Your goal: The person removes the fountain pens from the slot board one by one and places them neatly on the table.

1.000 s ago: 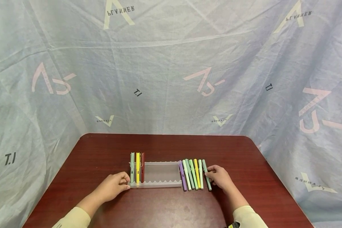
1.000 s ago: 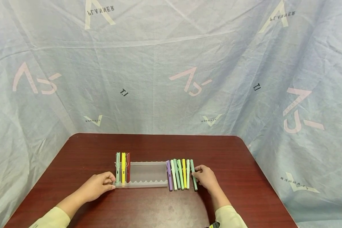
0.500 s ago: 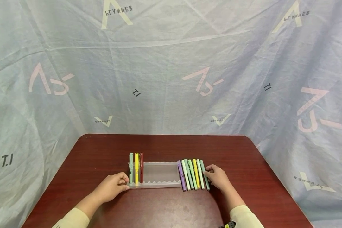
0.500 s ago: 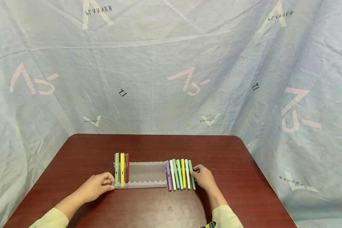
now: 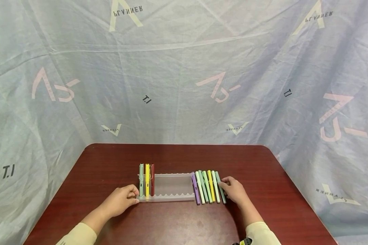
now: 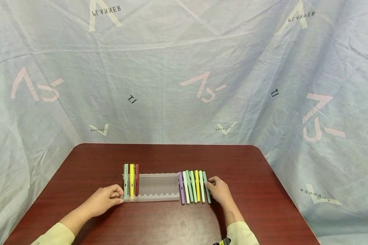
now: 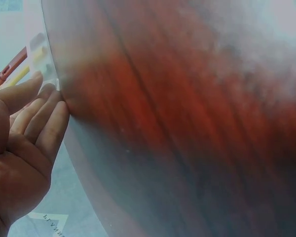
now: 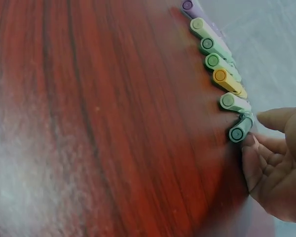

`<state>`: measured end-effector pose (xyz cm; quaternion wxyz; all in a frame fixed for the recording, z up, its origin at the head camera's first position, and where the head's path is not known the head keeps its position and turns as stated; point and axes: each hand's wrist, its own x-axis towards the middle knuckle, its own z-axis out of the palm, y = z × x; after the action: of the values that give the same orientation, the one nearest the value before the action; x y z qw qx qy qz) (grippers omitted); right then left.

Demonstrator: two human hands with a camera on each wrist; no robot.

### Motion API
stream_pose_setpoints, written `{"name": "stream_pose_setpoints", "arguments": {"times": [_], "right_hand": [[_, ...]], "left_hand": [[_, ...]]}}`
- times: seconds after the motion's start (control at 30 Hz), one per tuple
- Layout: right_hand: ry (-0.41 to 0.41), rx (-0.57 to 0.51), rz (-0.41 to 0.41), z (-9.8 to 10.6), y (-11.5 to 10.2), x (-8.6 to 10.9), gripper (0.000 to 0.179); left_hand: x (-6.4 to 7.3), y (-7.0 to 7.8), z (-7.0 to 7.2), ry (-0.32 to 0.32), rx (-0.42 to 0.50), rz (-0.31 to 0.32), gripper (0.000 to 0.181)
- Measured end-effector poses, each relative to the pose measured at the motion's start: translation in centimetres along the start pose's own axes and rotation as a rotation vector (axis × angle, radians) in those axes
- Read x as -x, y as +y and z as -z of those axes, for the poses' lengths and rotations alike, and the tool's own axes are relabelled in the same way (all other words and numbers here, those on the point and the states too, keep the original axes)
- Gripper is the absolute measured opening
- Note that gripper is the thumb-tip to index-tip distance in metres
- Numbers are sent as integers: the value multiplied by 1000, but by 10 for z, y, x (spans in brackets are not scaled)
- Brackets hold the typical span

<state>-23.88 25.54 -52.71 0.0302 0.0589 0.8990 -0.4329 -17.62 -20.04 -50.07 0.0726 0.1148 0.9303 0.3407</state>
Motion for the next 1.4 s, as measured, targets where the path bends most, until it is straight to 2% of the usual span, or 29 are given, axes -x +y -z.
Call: {"name": "stream_pose_setpoints", "arguments": {"times": [0.17, 0.23, 0.3, 0.4, 0.57, 0.63, 0.73, 0.87, 1.03, 1.23, 1.4], "right_hand": [[131, 39, 2, -4, -3, -4, 37], [181, 49, 43, -8, -9, -2, 32], [189, 24, 109, -13, -21, 3, 29], [100, -71, 228, -24, -45, 12, 26], [-179, -200, 397, -41, -77, 21, 25], [-271, -217, 446, -50, -87, 23, 29], [-351, -183, 494, -64, -101, 25, 34], [-381, -63, 541, -85, -117, 27, 37], [-409, -12, 532, -111, -134, 32, 41], [-423, -144, 431, -141, -145, 33, 42], [-356, -233, 367, -162, -153, 33, 39]], "left_hand": [[-1, 2, 0, -3, -3, 13, 16], [-1, 2, -1, -3, -5, 16, 16], [-1, 2, -2, -3, -4, 21, 16], [0, 1, -2, 4, -8, 17, 16], [1, 0, -2, 3, -10, 17, 16], [1, 0, -2, 4, -12, 18, 17], [1, -1, -3, 12, -18, 12, 17], [0, -1, -3, 19, -27, 9, 17], [-1, -2, -3, 15, -20, 14, 16], [-1, -1, -1, 11, -12, -3, 16], [0, -1, 0, 5, -11, -1, 16]]}}
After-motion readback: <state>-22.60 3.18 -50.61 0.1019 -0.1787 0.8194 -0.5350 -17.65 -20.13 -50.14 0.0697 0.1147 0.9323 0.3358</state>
